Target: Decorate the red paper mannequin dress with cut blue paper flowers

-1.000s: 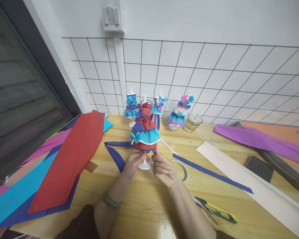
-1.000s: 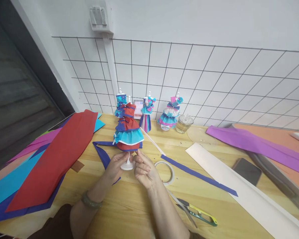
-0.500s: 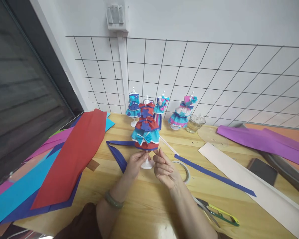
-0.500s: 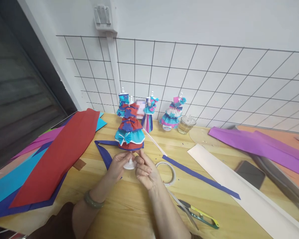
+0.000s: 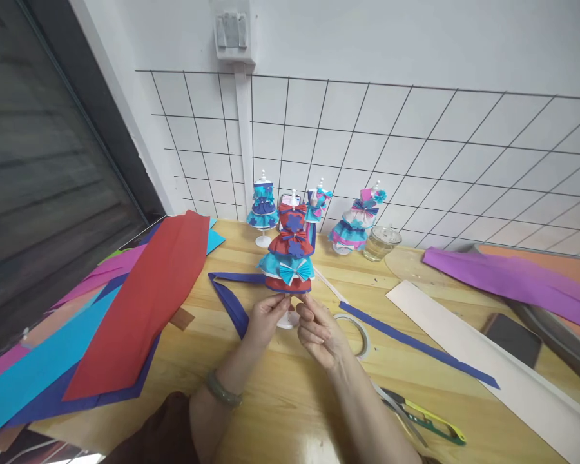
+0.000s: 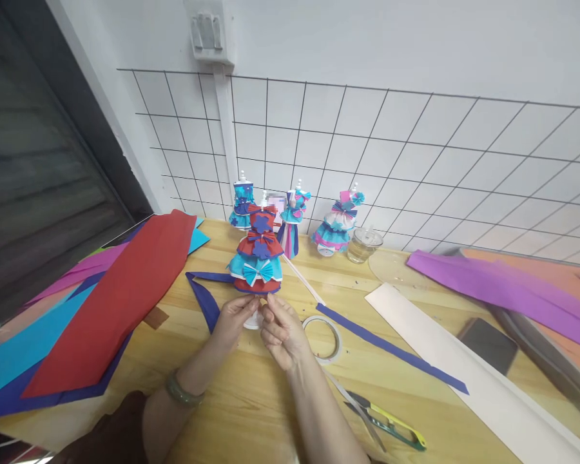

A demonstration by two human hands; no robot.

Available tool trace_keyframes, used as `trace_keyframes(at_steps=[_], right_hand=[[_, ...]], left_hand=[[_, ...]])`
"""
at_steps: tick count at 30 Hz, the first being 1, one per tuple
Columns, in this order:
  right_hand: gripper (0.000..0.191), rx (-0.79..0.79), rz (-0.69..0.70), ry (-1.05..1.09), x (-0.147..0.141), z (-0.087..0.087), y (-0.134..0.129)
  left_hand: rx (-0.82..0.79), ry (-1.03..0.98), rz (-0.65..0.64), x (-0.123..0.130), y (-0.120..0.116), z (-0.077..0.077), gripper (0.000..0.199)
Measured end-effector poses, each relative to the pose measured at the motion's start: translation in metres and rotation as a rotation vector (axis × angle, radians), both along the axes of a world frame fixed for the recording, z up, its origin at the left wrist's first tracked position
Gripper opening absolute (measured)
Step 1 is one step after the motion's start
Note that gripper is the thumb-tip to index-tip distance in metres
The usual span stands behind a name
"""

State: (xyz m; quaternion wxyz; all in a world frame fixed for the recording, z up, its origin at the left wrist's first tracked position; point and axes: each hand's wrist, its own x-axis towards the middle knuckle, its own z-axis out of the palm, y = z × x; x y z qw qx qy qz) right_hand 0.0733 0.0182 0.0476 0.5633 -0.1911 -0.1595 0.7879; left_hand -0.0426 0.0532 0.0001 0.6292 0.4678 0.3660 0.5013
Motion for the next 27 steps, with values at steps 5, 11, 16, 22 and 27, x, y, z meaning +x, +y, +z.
trace_keyframes(at_steps=[5, 11, 16, 22, 27], right_hand=[[0.022, -0.005, -0.108, -0.119, -0.0037, 0.0003, 0.0005], [0.023, -0.015, -0.175, -0.196, -0.0037, 0.0002, 0.0003], [0.026, -0.014, -0.158, -0.228, -0.0062, 0.0000, -0.0004], [0.028, -0.028, -0.173, -0.224, -0.0069, -0.0028, 0.0013], [0.028, -0.035, -0.127, -0.211, -0.0079, -0.0030, 0.0002]], left_hand=[[0.025, 0.015, -0.008, 0.0013, 0.0004, 0.0002, 0.026], [0.023, 0.024, -0.002, 0.0015, 0.0004, -0.0009, 0.029], [0.036, 0.029, 0.023, 0.0040, -0.0010, -0.0001, 0.028], [0.050, 0.036, 0.021, 0.0065, -0.0019, 0.0027, 0.028], [0.042, 0.045, 0.053, 0.0073, -0.0032, 0.0083, 0.029]])
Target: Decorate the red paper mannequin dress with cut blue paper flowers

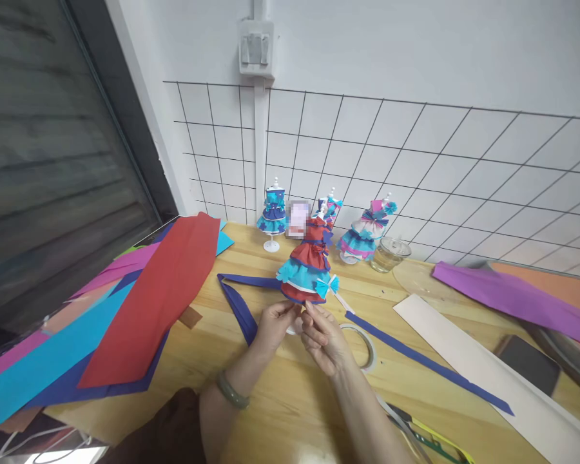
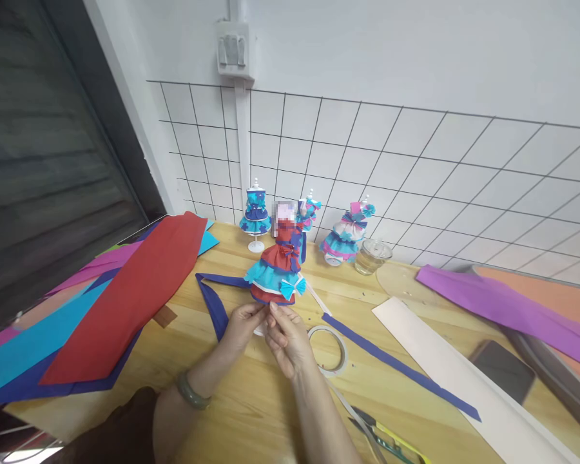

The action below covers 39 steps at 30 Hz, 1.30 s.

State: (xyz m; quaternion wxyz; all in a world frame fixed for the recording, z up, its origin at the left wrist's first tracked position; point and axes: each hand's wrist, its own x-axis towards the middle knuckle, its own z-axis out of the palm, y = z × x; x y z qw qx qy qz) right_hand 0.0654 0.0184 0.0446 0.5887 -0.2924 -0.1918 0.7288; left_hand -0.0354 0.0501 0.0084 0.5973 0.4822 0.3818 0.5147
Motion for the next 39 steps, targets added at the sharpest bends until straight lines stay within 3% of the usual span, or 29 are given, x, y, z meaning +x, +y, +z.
trace_keyframes(at_steps=[20, 39], right_hand=[[0.022, 0.029, -0.053, -0.032, -0.0031, -0.0001, -0.0030], [0.027, 0.032, -0.047, -0.055, -0.0061, -0.0027, -0.0040]], left_hand=[[-0.018, -0.002, 0.033, 0.0016, -0.0019, -0.0021, 0.031], [0.012, 0.092, 0.165, 0.0010, -0.0024, -0.0014, 0.026]])
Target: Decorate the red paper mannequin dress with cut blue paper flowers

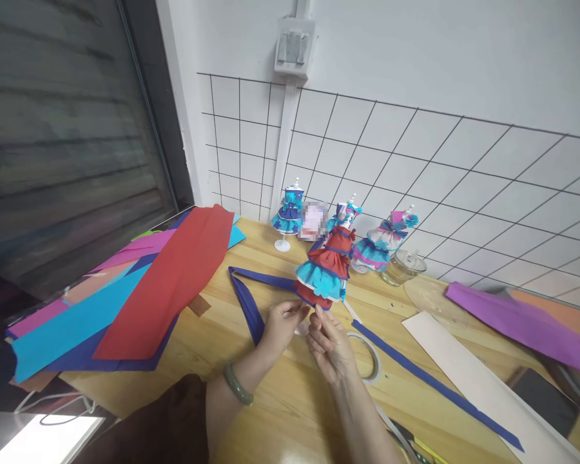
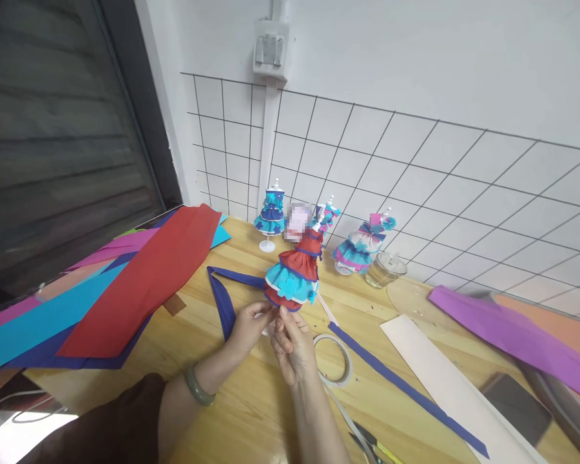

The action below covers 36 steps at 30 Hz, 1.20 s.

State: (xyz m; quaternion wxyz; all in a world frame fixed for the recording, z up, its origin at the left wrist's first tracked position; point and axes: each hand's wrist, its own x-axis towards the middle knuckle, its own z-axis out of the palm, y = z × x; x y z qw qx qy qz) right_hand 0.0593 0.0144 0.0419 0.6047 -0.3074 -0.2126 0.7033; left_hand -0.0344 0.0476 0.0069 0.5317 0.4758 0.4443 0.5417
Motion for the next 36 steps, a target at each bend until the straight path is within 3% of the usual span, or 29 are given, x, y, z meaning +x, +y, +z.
trace_keyframes(at_steps=[8, 14, 19, 23, 29, 32, 36], right_hand=[[0.026, -0.004, 0.006, -0.009, -0.001, -0.003, 0.001], [0.018, -0.021, 0.129, -0.039, 0.000, -0.002, -0.002], [0.024, 0.007, 0.114, -0.023, 0.007, 0.001, -0.003], [0.027, 0.027, 0.093, 0.082, 0.014, 0.002, -0.001], [0.014, 0.027, 0.123, 0.317, 0.017, 0.005, -0.001], [0.023, 0.021, 0.122, 0.435, 0.017, 0.006, -0.001], [0.032, 0.018, 0.144, 0.435, 0.017, 0.004, 0.000]], left_hand=[[0.014, -0.014, 0.007, -0.001, -0.002, -0.001, 0.027], [0.008, -0.056, 0.000, 0.000, 0.001, -0.009, 0.025], [0.020, -0.039, 0.012, 0.000, 0.000, -0.003, 0.023], [0.034, -0.026, 0.012, 0.001, -0.001, -0.001, 0.024], [0.050, -0.025, -0.005, 0.002, -0.001, -0.008, 0.022], [0.051, -0.027, -0.020, 0.002, -0.001, -0.008, 0.021], [0.054, -0.032, -0.044, 0.002, -0.001, -0.006, 0.020]])
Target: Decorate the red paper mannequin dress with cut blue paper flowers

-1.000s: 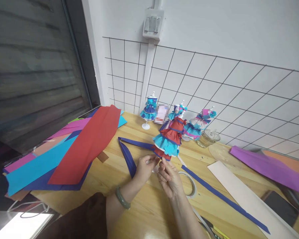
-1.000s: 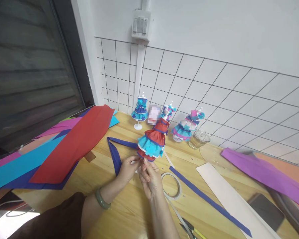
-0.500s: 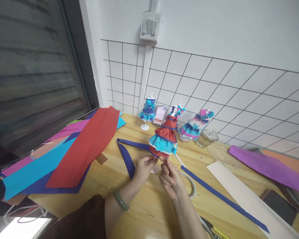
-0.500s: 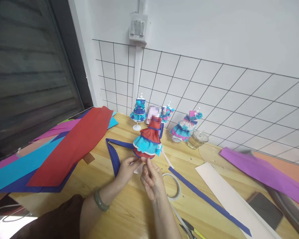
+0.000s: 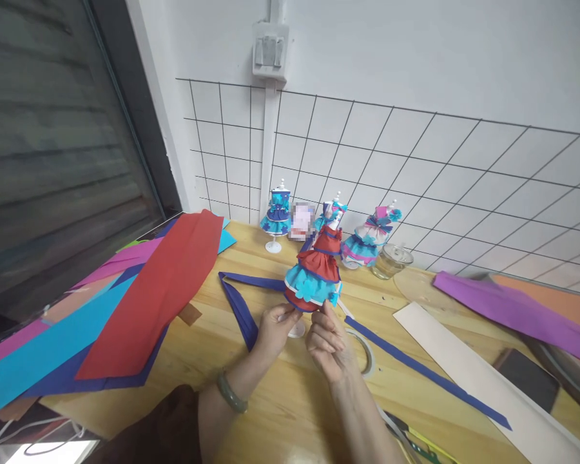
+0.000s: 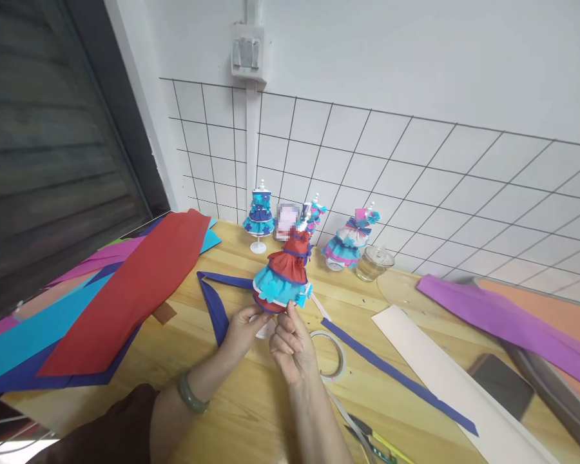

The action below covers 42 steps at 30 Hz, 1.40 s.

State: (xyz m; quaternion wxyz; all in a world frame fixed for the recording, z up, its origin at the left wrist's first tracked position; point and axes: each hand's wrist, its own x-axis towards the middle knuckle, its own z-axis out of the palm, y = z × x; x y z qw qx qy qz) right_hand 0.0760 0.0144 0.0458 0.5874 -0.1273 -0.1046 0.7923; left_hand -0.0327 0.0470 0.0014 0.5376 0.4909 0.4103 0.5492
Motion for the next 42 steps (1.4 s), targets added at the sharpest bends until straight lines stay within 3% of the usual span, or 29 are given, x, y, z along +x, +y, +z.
trace_keyframes(at_steps=[6, 13, 21, 42], right_hand=[[0.014, 0.013, -0.011, -0.038, -0.001, -0.003, 0.001], [0.018, 0.069, 0.008, 0.004, 0.002, -0.004, 0.002], [0.031, 0.042, -0.069, 0.094, 0.005, 0.000, 0.002], [0.030, -0.041, -0.213, -0.034, -0.003, 0.007, -0.002]], left_hand=[[-0.040, -0.038, -0.027, 0.000, 0.002, -0.006, 0.025], [-0.087, -0.083, -0.066, 0.000, 0.003, -0.011, 0.028], [-0.127, -0.128, -0.099, 0.002, 0.000, -0.002, 0.027], [-0.157, -0.125, -0.120, 0.000, 0.002, -0.007, 0.024]])
